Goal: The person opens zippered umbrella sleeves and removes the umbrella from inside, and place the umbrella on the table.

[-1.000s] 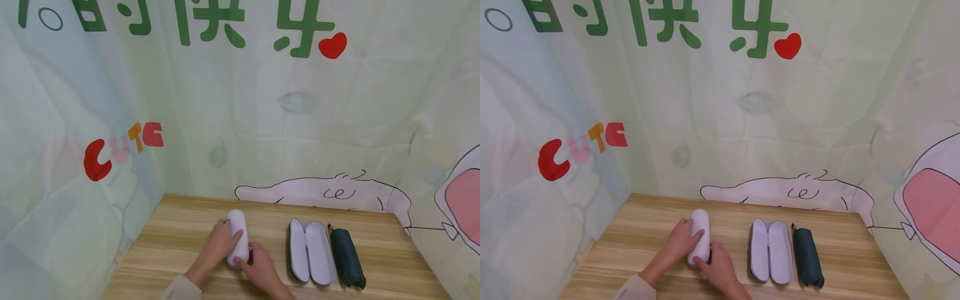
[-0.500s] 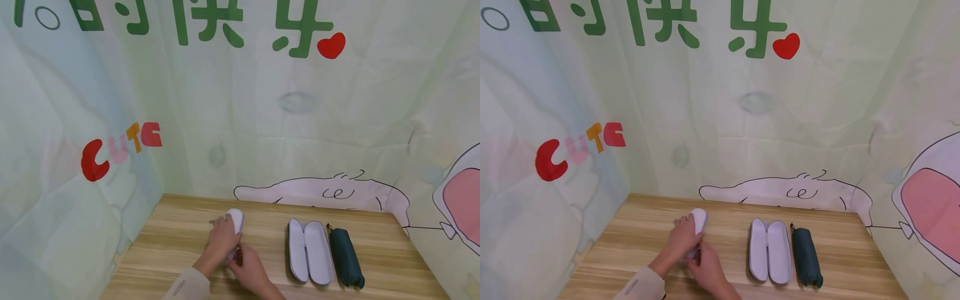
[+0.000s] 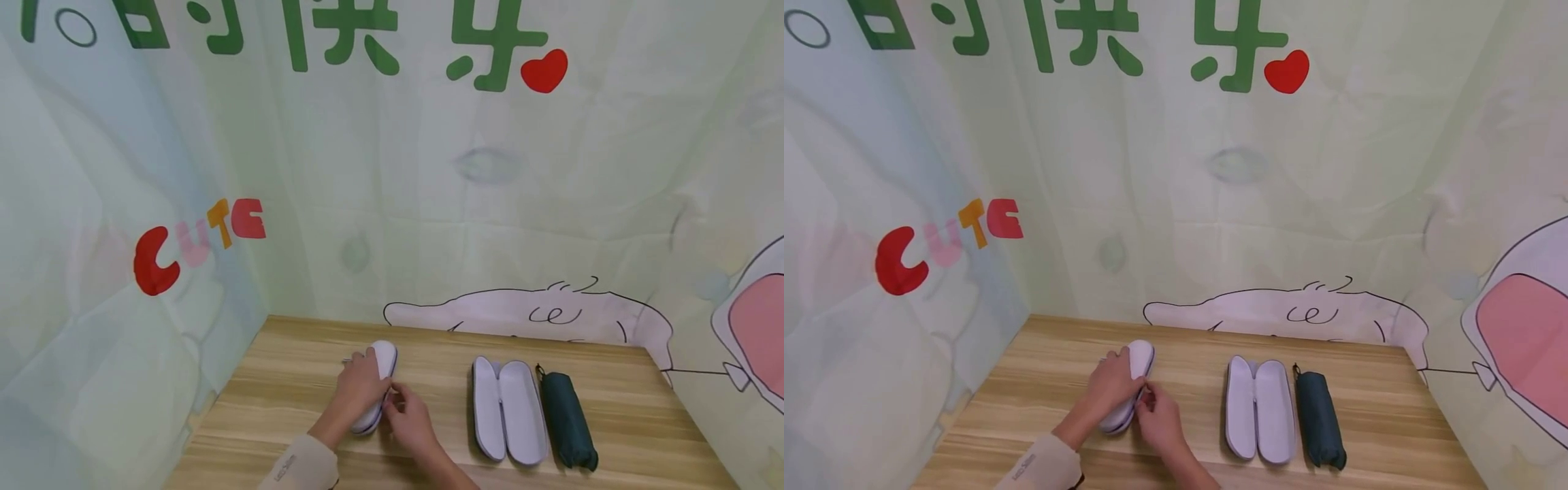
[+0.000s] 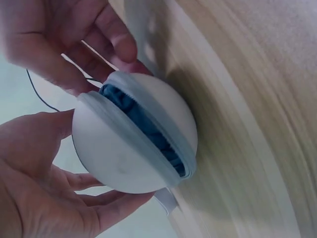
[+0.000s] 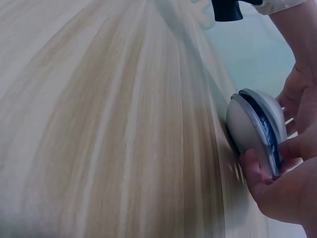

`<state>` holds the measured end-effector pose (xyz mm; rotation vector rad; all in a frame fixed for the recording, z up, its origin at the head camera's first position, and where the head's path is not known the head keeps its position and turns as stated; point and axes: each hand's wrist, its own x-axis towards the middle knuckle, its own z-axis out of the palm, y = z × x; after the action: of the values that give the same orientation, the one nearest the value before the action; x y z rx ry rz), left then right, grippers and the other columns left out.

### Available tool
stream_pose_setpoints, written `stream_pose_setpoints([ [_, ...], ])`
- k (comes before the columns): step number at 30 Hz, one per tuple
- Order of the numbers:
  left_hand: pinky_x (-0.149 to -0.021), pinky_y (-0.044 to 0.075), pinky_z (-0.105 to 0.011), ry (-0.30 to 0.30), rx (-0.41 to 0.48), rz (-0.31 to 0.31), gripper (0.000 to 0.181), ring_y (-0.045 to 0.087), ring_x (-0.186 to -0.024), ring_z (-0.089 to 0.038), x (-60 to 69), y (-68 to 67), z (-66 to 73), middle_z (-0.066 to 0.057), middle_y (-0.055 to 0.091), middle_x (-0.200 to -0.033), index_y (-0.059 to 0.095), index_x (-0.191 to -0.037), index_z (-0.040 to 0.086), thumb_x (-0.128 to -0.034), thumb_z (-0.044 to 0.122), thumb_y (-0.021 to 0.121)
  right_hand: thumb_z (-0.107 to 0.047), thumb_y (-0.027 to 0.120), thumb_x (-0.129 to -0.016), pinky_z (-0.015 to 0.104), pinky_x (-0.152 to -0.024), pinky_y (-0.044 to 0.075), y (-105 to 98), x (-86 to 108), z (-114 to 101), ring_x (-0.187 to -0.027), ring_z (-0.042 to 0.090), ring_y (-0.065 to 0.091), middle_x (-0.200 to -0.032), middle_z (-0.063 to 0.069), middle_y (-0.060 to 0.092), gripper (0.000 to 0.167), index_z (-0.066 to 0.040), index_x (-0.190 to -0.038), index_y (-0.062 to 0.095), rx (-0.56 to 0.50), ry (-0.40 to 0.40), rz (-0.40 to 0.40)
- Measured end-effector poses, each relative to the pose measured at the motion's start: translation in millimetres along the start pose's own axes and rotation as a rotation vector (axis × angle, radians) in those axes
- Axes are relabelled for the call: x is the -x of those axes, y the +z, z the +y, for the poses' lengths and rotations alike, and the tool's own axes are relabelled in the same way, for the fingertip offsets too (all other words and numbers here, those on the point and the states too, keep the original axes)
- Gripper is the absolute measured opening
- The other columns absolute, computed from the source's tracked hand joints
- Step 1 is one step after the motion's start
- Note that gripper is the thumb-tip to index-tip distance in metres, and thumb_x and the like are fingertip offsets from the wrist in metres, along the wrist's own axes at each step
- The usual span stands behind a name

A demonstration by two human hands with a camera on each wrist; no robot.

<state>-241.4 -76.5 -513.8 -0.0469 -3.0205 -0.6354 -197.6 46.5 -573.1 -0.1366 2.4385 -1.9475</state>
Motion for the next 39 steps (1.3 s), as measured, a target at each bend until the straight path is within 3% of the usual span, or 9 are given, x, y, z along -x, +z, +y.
stream_pose_setpoints([
  [8, -0.072, 0.056, -0.049, -0.024, 0.041, -0.031, 0.066, 0.06, -0.084, -0.034, -5.9, -6.0, -2.9, -0.025, 0.057, -0.104, 0.058, -0.132, -0.01, -0.0895, 0.035, 0.082, 0.008, 0.065, -0.095, 0.031, -0.054, 0.057, 3.5, -1.0, -3.8, -0.082, 0.02, 0.066, -0.105, 0.013, 0.066, 0.054, 0.008, -0.147, 0.051, 0.01, 0.014, -0.015],
  [12, -0.068, 0.056, -0.046, -0.001, 0.075, -0.044, 0.06, 0.061, -0.08, -0.031, -9.4, -11.9, -7.8, -0.021, 0.062, -0.097, 0.061, -0.124, -0.009, -0.0884, 0.034, 0.082, 0.01, 0.064, -0.094, 0.031, -0.053, 0.057, 3.4, -1.8, -5.5, -0.076, 0.018, 0.065, -0.105, 0.013, 0.065, 0.057, 0.01, -0.148, 0.048, 0.006, 0.035, -0.03],
  [16, -0.065, 0.058, -0.04, 0.024, 0.152, -0.091, 0.055, 0.063, -0.076, -0.025, -12.6, -19.1, -14.8, -0.017, 0.066, -0.093, 0.062, -0.122, -0.009, -0.0901, 0.032, 0.08, 0.01, 0.063, -0.091, 0.031, -0.052, 0.056, 1.5, -2.3, -4.7, -0.074, 0.017, 0.064, -0.104, 0.013, 0.066, 0.058, 0.012, -0.147, 0.049, 0.022, 0.009, -0.029],
  [22, -0.07, 0.059, -0.04, 0.023, 0.225, -0.146, 0.058, 0.064, -0.082, -0.023, -16.6, -27.5, -23.7, -0.017, 0.069, -0.102, 0.063, -0.13, -0.009, -0.0941, 0.034, 0.077, 0.011, 0.063, -0.087, 0.029, -0.053, 0.056, -1.5, -4.4, -1.3, -0.078, 0.018, 0.065, -0.104, 0.013, 0.066, 0.058, 0.015, -0.143, 0.052, 0.094, -0.033, -0.034],
  [29, -0.074, 0.059, -0.04, 0.011, 0.243, -0.158, 0.066, 0.066, -0.087, -0.024, -20.2, -31.7, -31.6, -0.021, 0.07, -0.115, 0.059, -0.139, -0.011, -0.0947, 0.036, 0.076, 0.01, 0.066, -0.085, 0.026, -0.062, 0.056, -2.3, -6.2, 2.0, -0.086, 0.018, 0.064, -0.104, 0.01, 0.067, 0.057, 0.017, -0.14, 0.054, 0.181, -0.048, -0.034],
  [34, -0.075, 0.06, -0.04, 0.005, 0.298, -0.16, 0.065, 0.067, -0.088, -0.024, -19.2, -35.7, -35.4, -0.02, 0.071, -0.113, 0.059, -0.14, -0.011, -0.0963, 0.035, 0.075, 0.009, 0.068, -0.084, 0.026, -0.065, 0.054, -2.1, -6.4, 2.8, -0.085, 0.016, 0.063, -0.103, 0.009, 0.068, 0.057, 0.015, -0.139, 0.056, 0.207, -0.063, -0.018],
  [39, -0.076, 0.059, -0.041, 0.033, 0.284, -0.139, 0.062, 0.068, -0.089, -0.024, -19.4, -37.9, -43.3, -0.019, 0.072, -0.111, 0.062, -0.136, -0.01, -0.0965, 0.037, 0.073, 0.008, 0.072, -0.082, 0.027, -0.071, 0.052, -1.3, -5.1, 1.2, -0.085, 0.015, 0.061, -0.101, 0.008, 0.067, 0.059, 0.015, -0.139, 0.057, 0.227, -0.095, 0.013],
])
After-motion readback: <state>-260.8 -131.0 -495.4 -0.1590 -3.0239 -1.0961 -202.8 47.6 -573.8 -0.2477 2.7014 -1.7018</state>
